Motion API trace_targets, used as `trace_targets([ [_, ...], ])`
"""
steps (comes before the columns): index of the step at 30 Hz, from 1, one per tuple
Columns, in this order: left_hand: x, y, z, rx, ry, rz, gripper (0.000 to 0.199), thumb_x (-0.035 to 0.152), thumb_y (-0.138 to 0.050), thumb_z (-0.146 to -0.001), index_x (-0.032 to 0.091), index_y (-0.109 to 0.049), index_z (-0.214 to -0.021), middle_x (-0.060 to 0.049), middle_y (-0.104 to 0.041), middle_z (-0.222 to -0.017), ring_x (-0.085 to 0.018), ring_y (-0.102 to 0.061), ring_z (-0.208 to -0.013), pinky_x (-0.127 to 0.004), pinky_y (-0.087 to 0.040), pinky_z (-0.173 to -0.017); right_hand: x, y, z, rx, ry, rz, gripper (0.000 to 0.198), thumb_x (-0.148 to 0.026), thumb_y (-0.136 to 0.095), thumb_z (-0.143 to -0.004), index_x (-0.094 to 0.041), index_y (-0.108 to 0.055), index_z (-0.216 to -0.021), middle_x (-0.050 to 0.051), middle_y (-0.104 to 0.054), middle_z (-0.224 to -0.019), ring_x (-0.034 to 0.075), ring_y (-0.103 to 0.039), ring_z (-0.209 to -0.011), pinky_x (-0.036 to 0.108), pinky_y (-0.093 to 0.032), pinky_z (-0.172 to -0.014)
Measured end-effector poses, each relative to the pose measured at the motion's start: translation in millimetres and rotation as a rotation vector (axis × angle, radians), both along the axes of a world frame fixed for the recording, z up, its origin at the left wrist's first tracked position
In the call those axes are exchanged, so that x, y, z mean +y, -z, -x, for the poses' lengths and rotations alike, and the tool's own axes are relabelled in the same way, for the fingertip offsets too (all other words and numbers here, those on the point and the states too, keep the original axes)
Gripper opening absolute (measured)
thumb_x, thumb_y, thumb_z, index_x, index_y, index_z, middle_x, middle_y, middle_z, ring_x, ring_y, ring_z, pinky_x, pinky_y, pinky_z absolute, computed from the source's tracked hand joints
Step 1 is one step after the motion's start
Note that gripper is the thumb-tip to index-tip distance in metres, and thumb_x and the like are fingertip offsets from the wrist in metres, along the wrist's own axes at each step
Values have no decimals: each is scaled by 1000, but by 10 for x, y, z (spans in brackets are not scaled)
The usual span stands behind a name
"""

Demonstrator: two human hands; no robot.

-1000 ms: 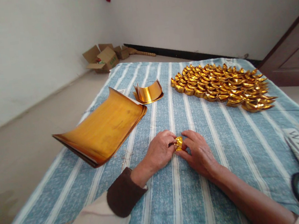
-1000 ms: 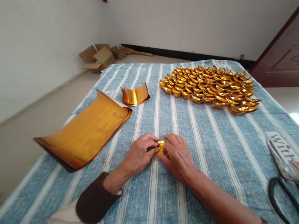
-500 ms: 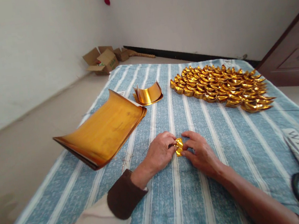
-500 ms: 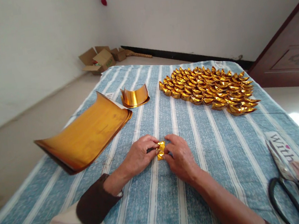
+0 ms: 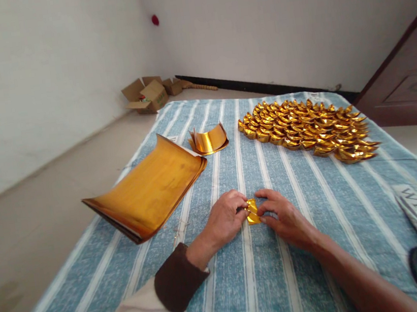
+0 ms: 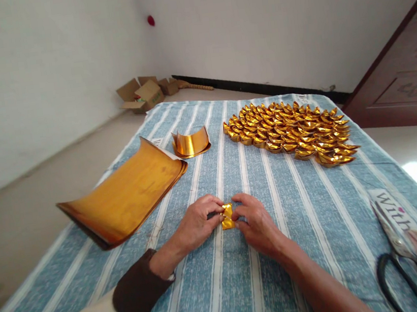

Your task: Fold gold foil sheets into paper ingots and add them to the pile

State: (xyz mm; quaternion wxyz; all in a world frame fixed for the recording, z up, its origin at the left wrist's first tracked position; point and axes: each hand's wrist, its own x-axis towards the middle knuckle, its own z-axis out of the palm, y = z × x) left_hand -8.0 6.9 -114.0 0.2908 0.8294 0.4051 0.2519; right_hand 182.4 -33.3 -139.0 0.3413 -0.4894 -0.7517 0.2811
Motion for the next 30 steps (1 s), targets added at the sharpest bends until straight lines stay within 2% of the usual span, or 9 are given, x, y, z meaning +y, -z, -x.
trace_targets([
  [6, 1, -20, 23, -23, -6, 24, 17, 5, -63, -73, 18, -67, -83, -3, -67, -92, -19, -62, -91, -32, -48, -84, 19, 18, -12, 18, 11, -5, 14, -11, -60, -77, -21, -67, -83, 10, -61, -118, 26, -56, -117, 46, -44, -101],
  [8, 0, -23, 30, -26, -12, 29, 15, 8, -64, -74, 18, -67, -84, -4, -67, -92, -19, -62, -91, -32, -49, -84, 11, 57, 35, 5, 74, -47, 12, -16, -62, -79, -20, -68, -89, 11, -61, -119, 27, -56, -117, 47, -44, -100],
  [13, -13, -20, 27, -21, -60, 3, 18, 9, -66, -74, 17, -67, -91, -6, -66, -99, -20, -62, -95, -32, -49, -87, -23, 166, 172, -106, 184, -223, 25, -23, -68, -77, -18, -66, -101, 15, -60, -121, 31, -53, -119, 53, -44, -101],
  [21, -41, 9, 9, 121, -84, -90, 19, 13, -66, -77, 15, -69, -95, -13, -62, -117, -27, -57, -112, -41, -46, -97, -29, 158, 183, -237, 240, -294, 26, -26, -66, -80, -16, -65, -104, 16, -59, -121, 33, -52, -119, 53, -45, -100],
  [26, -42, 12, 10, 28, -107, -78, 19, 13, -66, -76, 16, -68, -95, -10, -65, -111, -24, -59, -108, -38, -47, -96, -48, 134, 199, -253, 243, -302, 27, -26, -68, -79, -16, -66, -104, 16, -60, -120, 33, -51, -119, 52, -44, -100],
  [30, -78, -11, 1, -68, -158, 75, 19, 11, -64, -74, 18, -65, -92, -4, -69, -91, -19, -65, -88, -32, -51, -82, -54, 141, 204, -188, 247, -308, 23, -25, -68, -78, -18, -66, -100, 15, -61, -118, 32, -52, -117, 52, -44, -99],
])
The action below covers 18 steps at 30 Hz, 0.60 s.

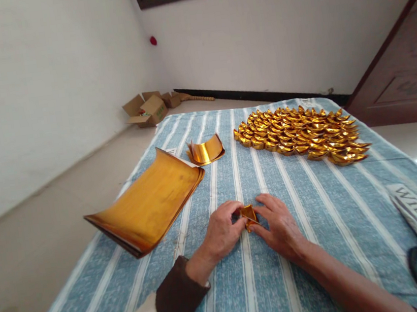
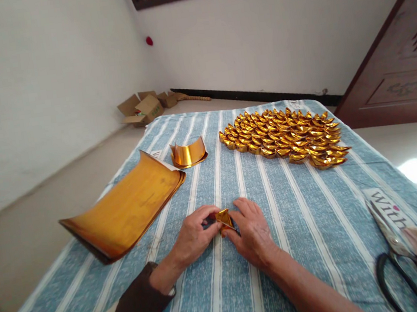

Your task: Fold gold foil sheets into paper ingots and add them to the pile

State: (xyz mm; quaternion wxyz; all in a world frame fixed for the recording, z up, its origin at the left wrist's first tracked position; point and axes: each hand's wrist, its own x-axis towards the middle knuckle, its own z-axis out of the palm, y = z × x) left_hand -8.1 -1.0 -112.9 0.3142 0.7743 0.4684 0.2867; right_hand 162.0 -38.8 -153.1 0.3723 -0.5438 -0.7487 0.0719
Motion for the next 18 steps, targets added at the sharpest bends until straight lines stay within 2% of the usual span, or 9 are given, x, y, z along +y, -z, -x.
trace_targets([
  [3, -29, -21, -12, -116, -22, 169, 20, 15, -61, -75, 19, -64, -94, 0, -71, -80, -16, -66, -74, -27, -51, -71, 17, 5, -13, 84, -17, -23, 16, -25, -66, -79, -19, -65, -94, 13, -64, -113, 30, -56, -112, 51, -45, -96],
  [6, -35, -39, -27, -264, -51, 292, 26, 17, -62, -74, 19, -63, -100, -2, -73, -86, -17, -68, -79, -28, -51, -74, 34, -16, -23, 143, -75, -1, 10, -25, -64, -82, -21, -63, -91, 9, -68, -100, 26, -62, -97, 48, -46, -91],
  [9, -28, -60, -44, -404, -97, 413, 26, 20, -64, -73, 16, -63, -98, -4, -74, -85, -17, -69, -74, -27, -52, -69, 23, -51, -9, 183, -40, -16, 12, -25, -61, -85, -21, -61, -96, 6, -70, -90, 23, -66, -84, 51, -42, -95],
  [11, -25, -77, -55, -466, -147, 467, 25, 21, -65, -71, 15, -63, -96, -3, -73, -78, -15, -67, -63, -25, -50, -60, 2, -70, 8, 197, 0, -61, 13, -24, -58, -86, -22, -60, -99, 6, -71, -91, 23, -67, -84, 53, -37, -100],
  [14, -30, -99, -66, -507, -207, 502, 26, 22, -67, -70, 14, -64, -95, -2, -72, -71, -13, -64, -55, -21, -45, -50, -24, -87, 27, 187, -36, -71, 11, -22, -56, -87, -22, -60, -97, 5, -72, -89, 22, -67, -83, 51, -36, -100],
  [18, -48, -114, -67, -544, -208, 554, 29, 23, -70, -70, 13, -65, -96, -4, -73, -75, -13, -65, -58, -20, -44, -50, -18, -99, 27, 198, -70, -48, 10, -24, -58, -87, -22, -62, -96, 5, -72, -87, 22, -66, -80, 48, -40, -95],
])
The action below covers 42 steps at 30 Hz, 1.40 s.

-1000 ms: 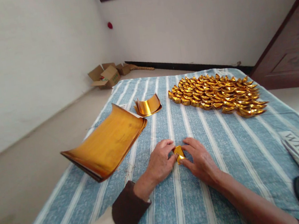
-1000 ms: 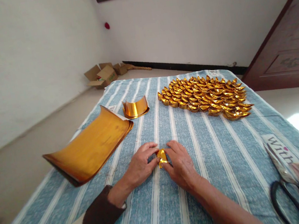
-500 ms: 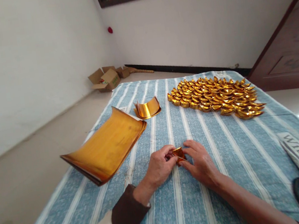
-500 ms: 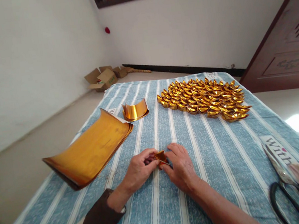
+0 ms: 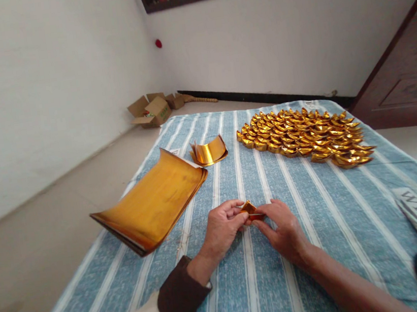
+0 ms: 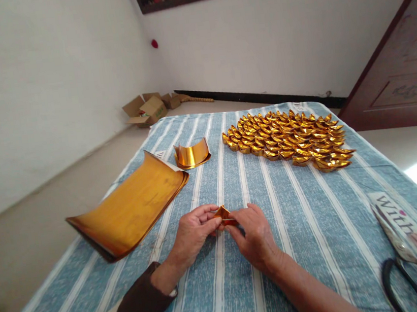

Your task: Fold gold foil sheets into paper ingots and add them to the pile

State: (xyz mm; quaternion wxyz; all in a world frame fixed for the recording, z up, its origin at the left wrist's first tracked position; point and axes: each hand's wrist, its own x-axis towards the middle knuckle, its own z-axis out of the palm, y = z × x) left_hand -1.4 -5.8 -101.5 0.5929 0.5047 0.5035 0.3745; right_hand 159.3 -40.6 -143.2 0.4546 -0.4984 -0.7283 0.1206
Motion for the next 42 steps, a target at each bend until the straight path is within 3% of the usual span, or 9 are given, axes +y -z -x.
trace_targets([
  [6, -13, -6, 0, -48, 11, 15, 29, 24, -72, -69, 12, -66, -95, -5, -73, -78, -13, -64, -61, -22, -47, -55, 23, -25, -12, 97, 5, 49, 6, -24, -59, -85, -21, -64, -86, 5, -70, -81, 21, -64, -76, 36, -47, -73],
  [12, -23, -7, -16, -81, 42, 35, 26, 24, -73, -68, 12, -68, -90, -5, -72, -74, -14, -64, -61, -22, -46, -55, 34, -32, -36, 148, 18, 173, 13, -27, -63, -82, -21, -60, -71, 2, -67, -72, 18, -60, -71, 33, -46, -71],
  [21, -20, 3, -10, -97, 26, 15, 25, 24, -73, -69, 11, -68, -90, -6, -72, -74, -13, -63, -58, -24, -47, -57, 34, -9, -32, 134, 36, 111, 7, -27, -62, -83, -22, -63, -79, 3, -69, -76, 20, -62, -73, 35, -47, -72],
  [32, -34, 8, -24, -86, 19, 36, 25, 31, -70, -75, 12, -68, -91, -7, -73, -72, -16, -68, -64, -24, -51, -60, 19, -138, -46, 254, -2, 259, 19, -27, -59, -84, -21, -56, -66, 1, -62, -69, 16, -57, -67, 30, -46, -65],
  [42, -37, -6, -26, -97, 17, 47, 24, 29, -71, -73, 11, -67, -89, -8, -74, -71, -18, -70, -65, -25, -52, -60, 25, -131, -52, 320, 32, 332, 23, -31, -59, -83, -21, -53, -64, 0, -60, -67, 16, -56, -65, 30, -45, -66],
])
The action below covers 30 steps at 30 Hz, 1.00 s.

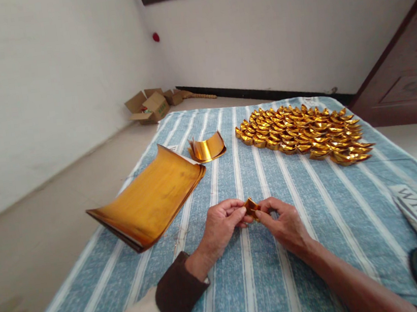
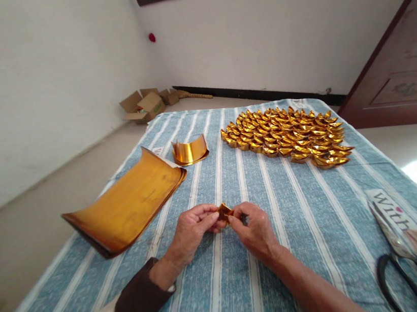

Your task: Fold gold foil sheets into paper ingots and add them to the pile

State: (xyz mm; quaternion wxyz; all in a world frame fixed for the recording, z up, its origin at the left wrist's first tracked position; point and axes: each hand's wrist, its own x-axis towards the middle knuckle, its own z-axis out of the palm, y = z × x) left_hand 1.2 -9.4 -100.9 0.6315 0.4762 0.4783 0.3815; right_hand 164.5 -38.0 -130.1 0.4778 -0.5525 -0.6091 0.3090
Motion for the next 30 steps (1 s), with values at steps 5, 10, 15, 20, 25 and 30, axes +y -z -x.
trace_targets([
  [5, -6, -21, -7, -10, 12, 6, 23, 27, -71, -72, 11, -68, -88, -8, -74, -71, -17, -70, -65, -25, -52, -61, 1, 0, 1, 18, 16, 12, 21, -32, -60, -82, -20, -55, -65, 1, -62, -69, 17, -58, -67, 30, -45, -66],
  [10, -6, -22, -10, -7, 27, 2, 21, 27, -71, -72, 11, -68, -86, -7, -74, -69, -16, -69, -65, -24, -52, -61, 0, 1, 0, 14, 8, 1, 20, -28, -61, -82, -20, -54, -64, 1, -62, -69, 16, -58, -67, 30, -45, -66],
  [15, -1, 3, -6, -2, 33, -5, 22, 28, -71, -72, 11, -68, -85, -6, -73, -67, -15, -68, -61, -23, -51, -59, 2, 11, -4, 6, -40, -41, 19, -25, -61, -82, -21, -55, -65, 1, -63, -70, 16, -57, -68, 31, -45, -68],
  [20, -4, 20, 3, 10, 32, -14, 21, 28, -70, -73, 10, -67, -84, -6, -72, -64, -13, -66, -56, -22, -50, -57, 12, 52, -2, 2, -111, -114, 20, -22, -64, -83, -20, -56, -64, 2, -65, -74, 17, -60, -73, 33, -45, -73],
  [25, 2, 11, -1, 0, 33, -11, 20, 27, -70, -73, 10, -67, -83, -5, -72, -63, -12, -65, -55, -22, -50, -57, 21, 77, -7, -11, -130, -145, 18, -22, -65, -83, -21, -60, -66, 2, -66, -73, 18, -61, -74, 33, -45, -74],
  [30, 2, 9, -5, -26, 37, 6, 20, 27, -72, -71, 11, -66, -82, -5, -72, -62, -13, -65, -53, -22, -50, -56, 14, 77, -3, -36, -162, -142, 17, -22, -63, -84, -21, -63, -67, 1, -65, -70, 17, -59, -70, 32, -44, -71],
])
